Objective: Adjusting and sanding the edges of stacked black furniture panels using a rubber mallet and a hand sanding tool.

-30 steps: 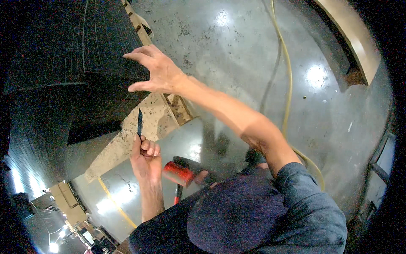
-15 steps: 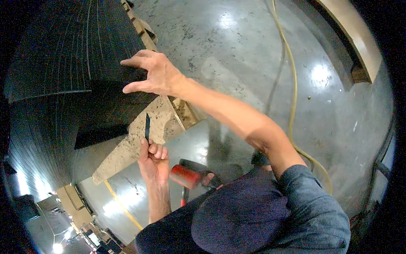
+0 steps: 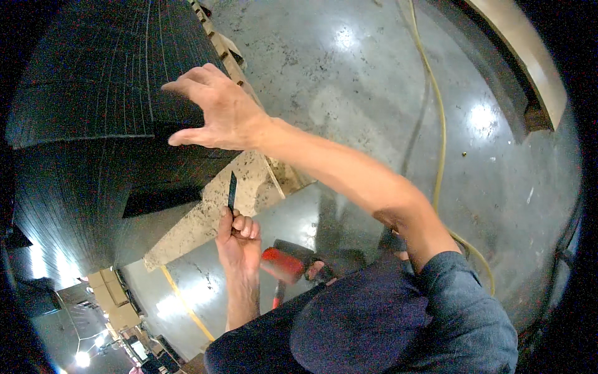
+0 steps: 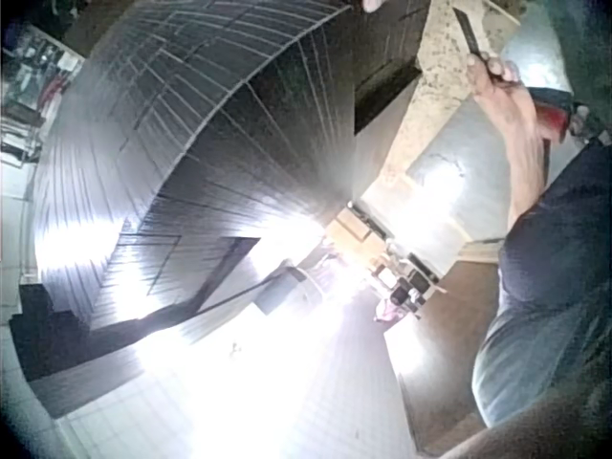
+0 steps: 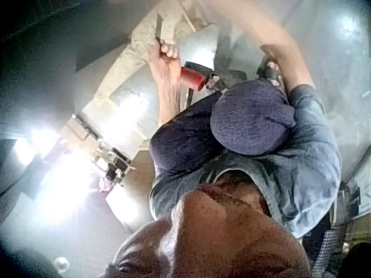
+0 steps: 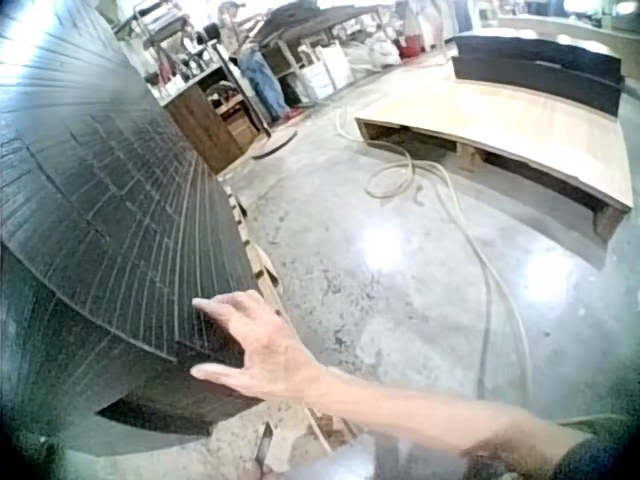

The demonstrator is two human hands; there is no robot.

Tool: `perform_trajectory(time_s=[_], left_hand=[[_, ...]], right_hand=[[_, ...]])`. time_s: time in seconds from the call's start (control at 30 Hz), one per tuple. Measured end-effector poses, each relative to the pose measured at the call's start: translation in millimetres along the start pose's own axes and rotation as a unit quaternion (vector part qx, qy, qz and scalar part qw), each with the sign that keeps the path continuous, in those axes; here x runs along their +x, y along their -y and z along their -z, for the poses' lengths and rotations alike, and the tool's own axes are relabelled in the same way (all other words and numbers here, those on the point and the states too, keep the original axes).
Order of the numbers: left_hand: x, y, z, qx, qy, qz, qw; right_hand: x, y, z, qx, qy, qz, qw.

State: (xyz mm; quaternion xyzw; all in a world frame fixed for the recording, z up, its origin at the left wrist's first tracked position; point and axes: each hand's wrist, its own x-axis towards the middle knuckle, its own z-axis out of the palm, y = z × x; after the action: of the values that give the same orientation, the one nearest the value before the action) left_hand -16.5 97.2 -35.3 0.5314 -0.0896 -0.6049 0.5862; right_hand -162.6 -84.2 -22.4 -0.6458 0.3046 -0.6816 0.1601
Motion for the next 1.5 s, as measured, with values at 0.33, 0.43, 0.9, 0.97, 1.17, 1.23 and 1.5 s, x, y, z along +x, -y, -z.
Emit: perform_trajectory(time_s=[0.33,0.43,0.9,0.97,1.17,1.23,1.5], left_hand=[[7,-1,16,-0.025,0.037,0.01,0.999],[3,-1,10,-0.009,0.032,0.012,0.999],[6,4,10,-0.011,0.046,0.028,0.998],[8,5,9,-0.01,0.05,0.027,0.998],[10,-6,6,-0.04,0.023,0.027,0.999],[11,-19,-1,-0.045,0.059,-0.003,0.997],[17,-68,-61,0.095,0.114,-0.189,0.971]], right_hand=[[17,-6,5,0.22,0.072,-0.202,0.952],[12,3,5,0.096,0.038,-0.06,0.993],[19,2,5,0.151,0.064,-0.097,0.982],[20,2,4,0.152,0.07,-0.104,0.98],[21,4,-2,0.097,-0.007,0.004,0.995],[20,11,-1,0.088,-0.004,-0.012,0.996],[-1,44,32,0.17,0.087,-0.282,0.94]])
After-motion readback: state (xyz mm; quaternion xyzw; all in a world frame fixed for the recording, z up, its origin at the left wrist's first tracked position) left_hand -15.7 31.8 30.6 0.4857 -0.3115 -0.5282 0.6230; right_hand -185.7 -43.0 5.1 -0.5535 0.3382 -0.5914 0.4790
